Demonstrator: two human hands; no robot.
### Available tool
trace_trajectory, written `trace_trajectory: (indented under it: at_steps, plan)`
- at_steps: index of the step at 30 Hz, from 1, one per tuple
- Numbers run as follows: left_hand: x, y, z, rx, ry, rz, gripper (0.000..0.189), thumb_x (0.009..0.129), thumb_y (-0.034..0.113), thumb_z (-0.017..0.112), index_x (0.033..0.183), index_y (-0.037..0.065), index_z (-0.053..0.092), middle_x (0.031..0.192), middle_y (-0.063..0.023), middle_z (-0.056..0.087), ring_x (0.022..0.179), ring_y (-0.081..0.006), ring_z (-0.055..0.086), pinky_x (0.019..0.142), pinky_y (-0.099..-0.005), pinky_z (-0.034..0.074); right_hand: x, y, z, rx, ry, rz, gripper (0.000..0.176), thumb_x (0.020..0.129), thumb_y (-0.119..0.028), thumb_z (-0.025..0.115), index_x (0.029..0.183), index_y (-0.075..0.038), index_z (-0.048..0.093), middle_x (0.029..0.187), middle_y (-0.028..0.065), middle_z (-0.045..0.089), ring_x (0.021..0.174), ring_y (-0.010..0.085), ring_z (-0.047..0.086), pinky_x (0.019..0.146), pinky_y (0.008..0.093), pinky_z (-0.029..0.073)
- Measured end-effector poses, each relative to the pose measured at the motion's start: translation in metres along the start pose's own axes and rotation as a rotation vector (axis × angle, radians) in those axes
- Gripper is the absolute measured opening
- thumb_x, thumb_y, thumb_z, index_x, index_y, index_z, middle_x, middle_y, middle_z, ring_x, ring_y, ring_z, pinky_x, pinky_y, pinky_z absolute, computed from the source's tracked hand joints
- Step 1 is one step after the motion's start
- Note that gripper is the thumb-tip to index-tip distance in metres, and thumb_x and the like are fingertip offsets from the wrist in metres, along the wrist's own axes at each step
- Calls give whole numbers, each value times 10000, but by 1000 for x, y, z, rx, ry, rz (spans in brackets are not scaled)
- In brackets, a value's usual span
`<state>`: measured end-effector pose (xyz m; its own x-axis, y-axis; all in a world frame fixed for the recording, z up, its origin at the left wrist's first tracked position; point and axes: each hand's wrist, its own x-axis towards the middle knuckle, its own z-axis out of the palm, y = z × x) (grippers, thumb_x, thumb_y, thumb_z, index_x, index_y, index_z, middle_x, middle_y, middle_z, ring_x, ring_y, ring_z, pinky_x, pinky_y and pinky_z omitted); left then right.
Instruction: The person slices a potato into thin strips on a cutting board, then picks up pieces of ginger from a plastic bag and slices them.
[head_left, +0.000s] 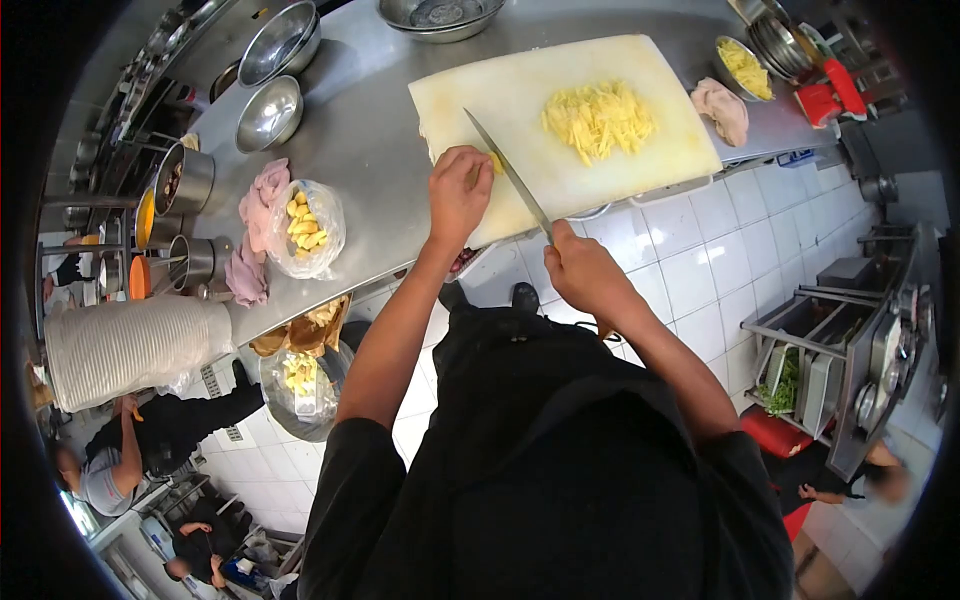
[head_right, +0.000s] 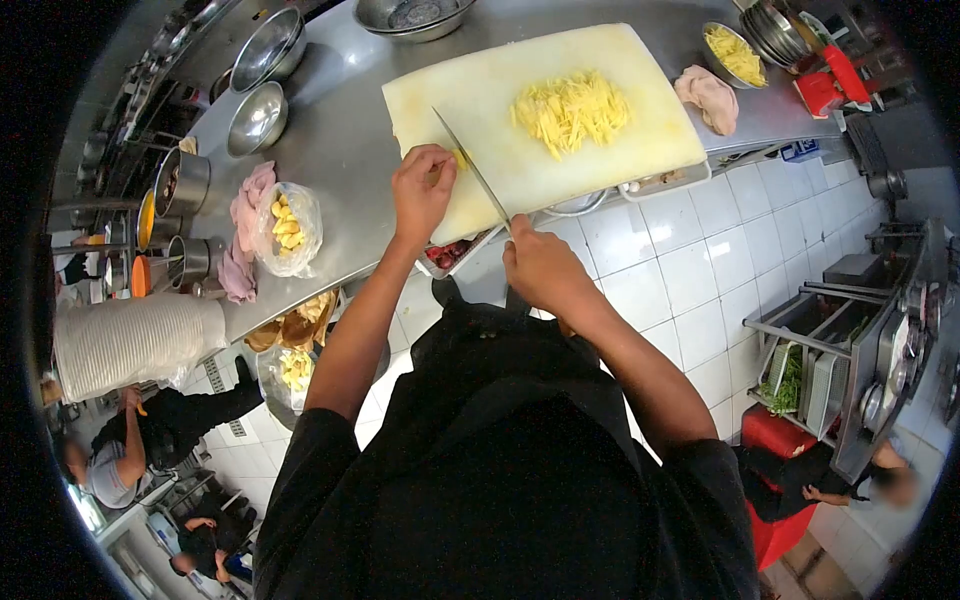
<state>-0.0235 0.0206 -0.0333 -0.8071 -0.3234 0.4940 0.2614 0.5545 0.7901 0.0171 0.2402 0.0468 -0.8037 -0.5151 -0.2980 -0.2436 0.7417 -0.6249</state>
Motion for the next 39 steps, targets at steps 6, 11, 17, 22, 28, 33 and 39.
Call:
trace_trajectory:
  at_steps: [6, 11, 17, 22, 28, 33, 39]
  plan:
    - [-4, -2, 0, -27, 11, -21, 44, 855, 9, 732, 892, -9, 718, 960, -127, 708, 861, -302, 691, 769, -362, 560, -11, -12, -12, 57, 2, 42, 270, 1021, -184, 510, 1160, 47, 490, 789, 339, 667, 797, 544, 650, 777, 627, 493]
    - [-5, -9, 2, 8, -1, -12, 61, 891, 4, 727, 947, -19, 729, 1007, -109, 714, 851, -216, 700, 724, -303, 579, -13, -15, -14, 50, 3, 17, 275, 1021, -185, 512, 1166, 48, 491, 769, 334, 664, 781, 545, 647, 765, 628, 492]
    - [-5, -3, 0, -12, -10, -25, 65, 905, -5, 723, 966, -26, 729, 1017, -99, 715, 848, -167, 697, 712, -274, 586, -13, -17, -13, 45, 0, 44, 285, 1018, -178, 515, 1181, 54, 495, 773, 336, 666, 783, 541, 651, 769, 626, 493]
    - [-4, -2, 0, -8, -12, -12, 60, 900, -8, 722, 957, -26, 725, 1006, -106, 720, 849, -175, 701, 757, -283, 586, -14, -19, -15, 48, 3, 40, 286, 1018, -173, 512, 1178, 64, 495, 773, 334, 667, 787, 542, 652, 775, 623, 494]
    - [-3, 4, -1, -16, -19, -69, 58, 896, -4, 724, 947, -31, 722, 1013, -117, 724, 854, -192, 711, 781, -301, 588, -12, -15, -14, 50, -6, 27, 280, 1017, -173, 513, 1170, 60, 493, 795, 343, 669, 809, 546, 652, 791, 624, 495]
    - [-3, 0, -2, 25, -32, -17, 65, 892, -1, 728, 950, -29, 723, 1005, -123, 723, 863, -211, 711, 789, -307, 580, -7, -4, 0, 6, -28, 41, 290, 1018, -189, 507, 1172, 56, 490, 844, 359, 670, 854, 551, 653, 825, 628, 498]
    - [-2, 0, -1, 26, -10, 20, 60, 863, 13, 733, 916, -10, 719, 972, -131, 709, 869, -286, 692, 781, -354, 560, -5, -1, -4, 25, -40, 65, 303, 1021, -202, 508, 1187, 51, 491, 859, 357, 674, 860, 552, 653, 825, 627, 498]
